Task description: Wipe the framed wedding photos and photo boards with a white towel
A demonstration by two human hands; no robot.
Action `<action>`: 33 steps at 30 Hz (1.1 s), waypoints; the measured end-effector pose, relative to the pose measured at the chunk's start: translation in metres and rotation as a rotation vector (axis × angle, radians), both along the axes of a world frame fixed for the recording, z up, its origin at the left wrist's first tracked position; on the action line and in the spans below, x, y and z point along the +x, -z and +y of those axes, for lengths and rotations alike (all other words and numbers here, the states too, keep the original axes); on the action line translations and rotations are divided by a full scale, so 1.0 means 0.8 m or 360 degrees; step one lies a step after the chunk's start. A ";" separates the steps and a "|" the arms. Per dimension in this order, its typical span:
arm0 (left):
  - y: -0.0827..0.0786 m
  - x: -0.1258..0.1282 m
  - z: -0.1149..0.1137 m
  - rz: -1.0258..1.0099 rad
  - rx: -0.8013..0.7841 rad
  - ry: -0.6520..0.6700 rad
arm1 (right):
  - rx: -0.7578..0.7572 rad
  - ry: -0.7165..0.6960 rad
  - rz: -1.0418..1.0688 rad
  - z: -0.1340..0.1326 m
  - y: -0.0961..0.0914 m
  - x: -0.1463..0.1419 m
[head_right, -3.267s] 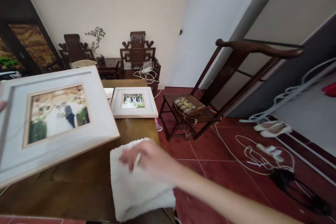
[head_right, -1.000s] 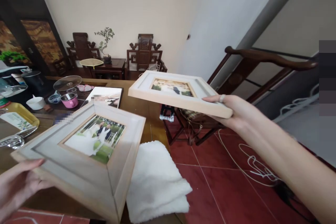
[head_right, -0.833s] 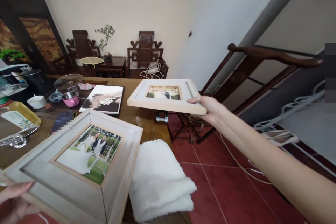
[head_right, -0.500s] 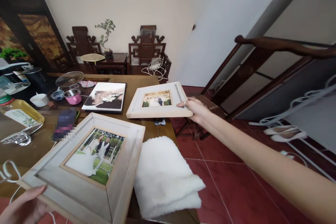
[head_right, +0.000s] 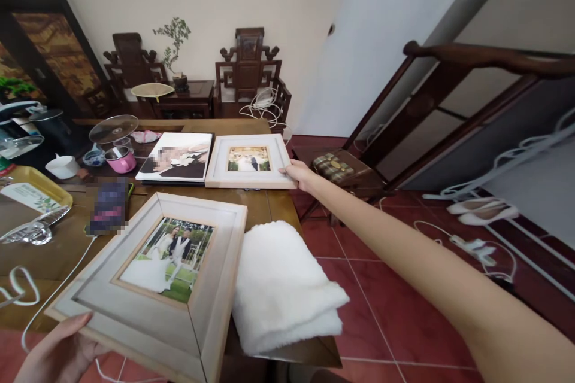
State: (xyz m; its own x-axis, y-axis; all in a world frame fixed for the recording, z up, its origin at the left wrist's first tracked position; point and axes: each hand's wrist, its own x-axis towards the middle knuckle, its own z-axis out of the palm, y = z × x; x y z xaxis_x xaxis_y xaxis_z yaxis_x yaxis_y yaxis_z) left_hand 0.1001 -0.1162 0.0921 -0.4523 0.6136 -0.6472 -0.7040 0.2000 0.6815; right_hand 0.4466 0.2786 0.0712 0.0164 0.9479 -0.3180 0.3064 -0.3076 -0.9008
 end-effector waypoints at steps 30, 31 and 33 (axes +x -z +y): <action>-0.011 0.174 0.041 0.0198 -0.0067 -0.0137 | 0.0301 -0.1171 -0.0800 -0.302 -0.054 0.245; -0.016 0.181 0.041 0.0195 -0.0078 -0.0185 | 0.0326 -0.1290 -0.0895 -0.304 -0.061 0.247; -0.022 0.193 0.042 0.0196 -0.0095 -0.0238 | 0.0487 -0.1476 -0.1118 -0.309 -0.075 0.242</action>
State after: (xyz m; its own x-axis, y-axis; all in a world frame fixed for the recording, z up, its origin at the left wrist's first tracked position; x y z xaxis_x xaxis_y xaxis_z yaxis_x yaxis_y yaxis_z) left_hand 0.2546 -0.0822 0.1097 -0.6134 0.4960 -0.6146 -0.6410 0.1419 0.7543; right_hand 0.6404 0.0312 0.1310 -0.6322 0.7252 -0.2729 0.7511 0.4871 -0.4457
